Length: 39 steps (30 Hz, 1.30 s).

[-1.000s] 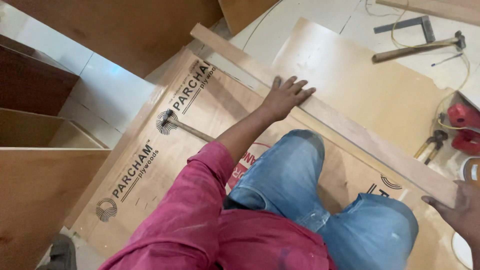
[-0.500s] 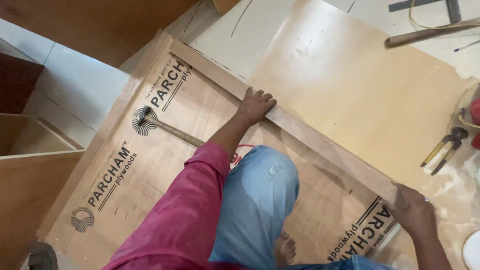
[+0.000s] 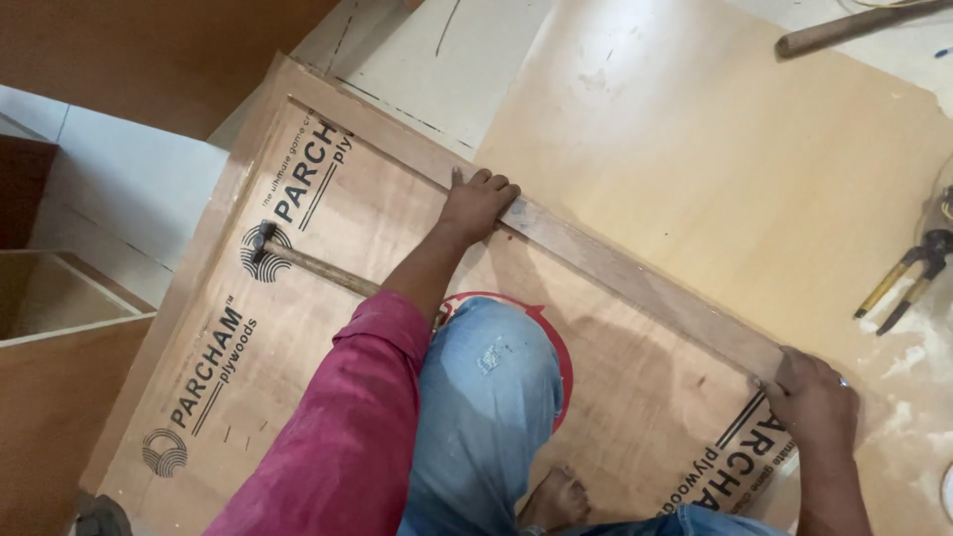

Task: Apply glue to wooden strips and nail them to plywood boards to assemble furniture panels.

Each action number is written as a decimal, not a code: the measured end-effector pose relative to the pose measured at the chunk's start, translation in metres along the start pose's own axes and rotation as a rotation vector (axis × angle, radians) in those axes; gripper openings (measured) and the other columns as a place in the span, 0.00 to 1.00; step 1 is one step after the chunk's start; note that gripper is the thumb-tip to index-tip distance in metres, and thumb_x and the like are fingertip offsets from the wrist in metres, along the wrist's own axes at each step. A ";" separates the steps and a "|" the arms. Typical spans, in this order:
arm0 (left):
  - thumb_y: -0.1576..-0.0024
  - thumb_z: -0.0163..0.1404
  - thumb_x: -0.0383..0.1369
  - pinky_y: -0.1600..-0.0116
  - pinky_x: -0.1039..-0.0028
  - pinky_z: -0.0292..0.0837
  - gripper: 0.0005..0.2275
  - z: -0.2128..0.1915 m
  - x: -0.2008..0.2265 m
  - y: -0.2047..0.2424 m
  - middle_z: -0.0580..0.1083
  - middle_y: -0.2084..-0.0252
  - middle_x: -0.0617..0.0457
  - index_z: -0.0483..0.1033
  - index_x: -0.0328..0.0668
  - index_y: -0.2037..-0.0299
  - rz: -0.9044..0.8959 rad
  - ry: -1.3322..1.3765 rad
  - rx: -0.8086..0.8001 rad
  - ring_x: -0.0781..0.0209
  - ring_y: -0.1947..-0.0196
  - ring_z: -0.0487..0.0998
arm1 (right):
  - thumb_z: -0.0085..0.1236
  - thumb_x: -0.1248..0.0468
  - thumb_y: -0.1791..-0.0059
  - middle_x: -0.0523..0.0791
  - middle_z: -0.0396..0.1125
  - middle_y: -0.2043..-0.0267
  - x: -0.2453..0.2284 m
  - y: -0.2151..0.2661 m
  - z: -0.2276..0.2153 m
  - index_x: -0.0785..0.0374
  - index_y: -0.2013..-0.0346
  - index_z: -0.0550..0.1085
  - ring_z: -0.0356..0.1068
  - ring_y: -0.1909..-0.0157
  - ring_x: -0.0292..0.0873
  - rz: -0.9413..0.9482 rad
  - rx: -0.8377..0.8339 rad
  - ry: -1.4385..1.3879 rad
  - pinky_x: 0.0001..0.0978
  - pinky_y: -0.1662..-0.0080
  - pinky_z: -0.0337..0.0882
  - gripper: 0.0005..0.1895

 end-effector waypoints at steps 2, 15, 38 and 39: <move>0.47 0.60 0.32 0.30 0.30 0.50 0.26 0.013 -0.007 -0.011 0.69 0.37 0.61 0.69 0.59 0.37 -0.007 -0.017 0.027 0.54 0.32 0.63 | 0.70 0.51 0.58 0.48 0.70 0.36 0.003 -0.015 0.000 0.55 0.34 0.74 0.70 0.36 0.50 -0.011 0.024 -0.001 0.47 0.38 0.69 0.38; 0.54 0.63 0.34 0.31 0.37 0.62 0.29 0.025 -0.029 0.003 0.70 0.35 0.52 0.73 0.55 0.39 0.152 0.107 0.238 0.47 0.31 0.67 | 0.76 0.61 0.65 0.52 0.71 0.48 0.007 0.008 -0.024 0.63 0.47 0.76 0.70 0.43 0.57 -0.061 0.188 -0.213 0.46 0.42 0.71 0.33; 0.51 0.67 0.44 0.38 0.40 0.67 0.26 0.012 -0.030 -0.001 0.75 0.42 0.51 0.76 0.46 0.44 0.177 -0.244 0.216 0.47 0.37 0.72 | 0.64 0.64 0.57 0.52 0.68 0.46 -0.056 0.268 0.015 0.62 0.42 0.71 0.75 0.52 0.48 0.559 0.152 -0.721 0.38 0.49 0.75 0.28; 0.49 0.66 0.44 0.35 0.38 0.65 0.25 0.013 -0.032 0.004 0.74 0.40 0.52 0.75 0.47 0.45 0.169 -0.226 0.184 0.47 0.35 0.71 | 0.64 0.64 0.57 0.51 0.69 0.46 -0.061 0.278 0.013 0.62 0.42 0.72 0.75 0.53 0.48 0.570 0.149 -0.714 0.38 0.49 0.75 0.28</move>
Point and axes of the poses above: each hand's wrist, its own y-axis away from the middle knuckle, its own z-axis out of the palm, x = y × z, the point moved 8 cm from there along -y, towards the middle knuckle
